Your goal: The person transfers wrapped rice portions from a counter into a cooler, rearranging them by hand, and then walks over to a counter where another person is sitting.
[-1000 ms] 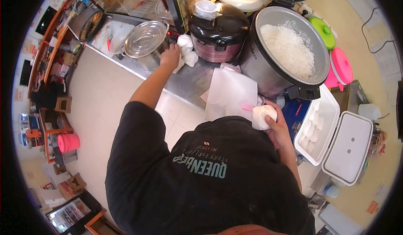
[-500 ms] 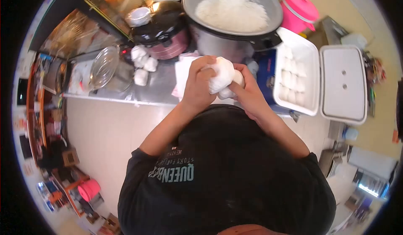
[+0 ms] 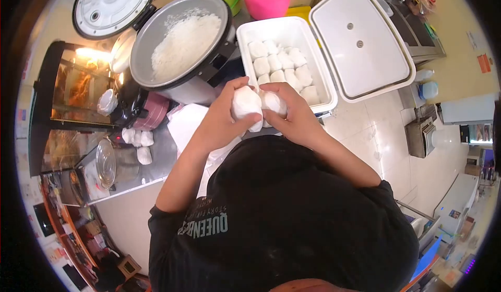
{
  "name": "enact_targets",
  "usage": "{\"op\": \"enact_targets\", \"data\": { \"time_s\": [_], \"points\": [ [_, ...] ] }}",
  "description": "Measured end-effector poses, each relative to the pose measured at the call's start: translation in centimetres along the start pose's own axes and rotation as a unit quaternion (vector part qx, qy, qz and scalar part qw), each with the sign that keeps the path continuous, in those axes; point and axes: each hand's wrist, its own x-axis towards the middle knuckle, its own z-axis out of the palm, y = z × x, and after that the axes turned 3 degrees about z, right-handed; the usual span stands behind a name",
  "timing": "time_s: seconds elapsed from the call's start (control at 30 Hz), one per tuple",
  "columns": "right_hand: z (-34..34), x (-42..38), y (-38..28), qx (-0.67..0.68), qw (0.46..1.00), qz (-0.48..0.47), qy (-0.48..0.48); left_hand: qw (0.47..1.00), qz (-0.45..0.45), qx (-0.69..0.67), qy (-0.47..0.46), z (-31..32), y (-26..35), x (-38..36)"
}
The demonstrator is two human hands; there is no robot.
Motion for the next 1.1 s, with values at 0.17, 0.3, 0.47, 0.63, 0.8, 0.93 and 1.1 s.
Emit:
{"op": "enact_targets", "data": {
  "time_s": [0.17, 0.3, 0.47, 0.63, 0.8, 0.93, 1.1],
  "points": [
    [-3.8, -1.0, 1.2, -0.003, 0.997, 0.023, 0.067, 0.995, 0.063, 0.073, 0.022, 3.3, 1.1, 4.4],
    [-7.9, -0.9, 2.0, -0.079, 0.985, 0.03, 0.149, 0.982, 0.139, 0.11, 0.066, 3.7, 0.3, 11.7],
    [-11.9, 2.9, 1.9, -0.194, 0.954, -0.033, 0.227, 0.945, 0.263, 0.191, 0.038, 5.3, -6.8, 23.6],
    [-12.2, 6.8, 3.4, -0.142, 0.96, -0.021, 0.241, 0.932, 0.233, 0.268, -0.072, 6.1, -10.2, 27.3],
    [-8.6, 13.1, 7.1, -0.206, 0.93, -0.098, 0.289, 0.874, 0.231, 0.399, -0.156, 4.7, -10.7, 28.1],
    [-6.6, 15.2, 10.5, -0.264, 0.931, -0.089, 0.234, 0.787, 0.184, 0.558, -0.188, 4.4, -9.8, 27.6],
    [-6.0, 15.6, 13.4, -0.374, 0.901, -0.099, 0.196, 0.823, 0.226, 0.494, -0.166, 3.1, -11.7, 26.9]
  ]
}}
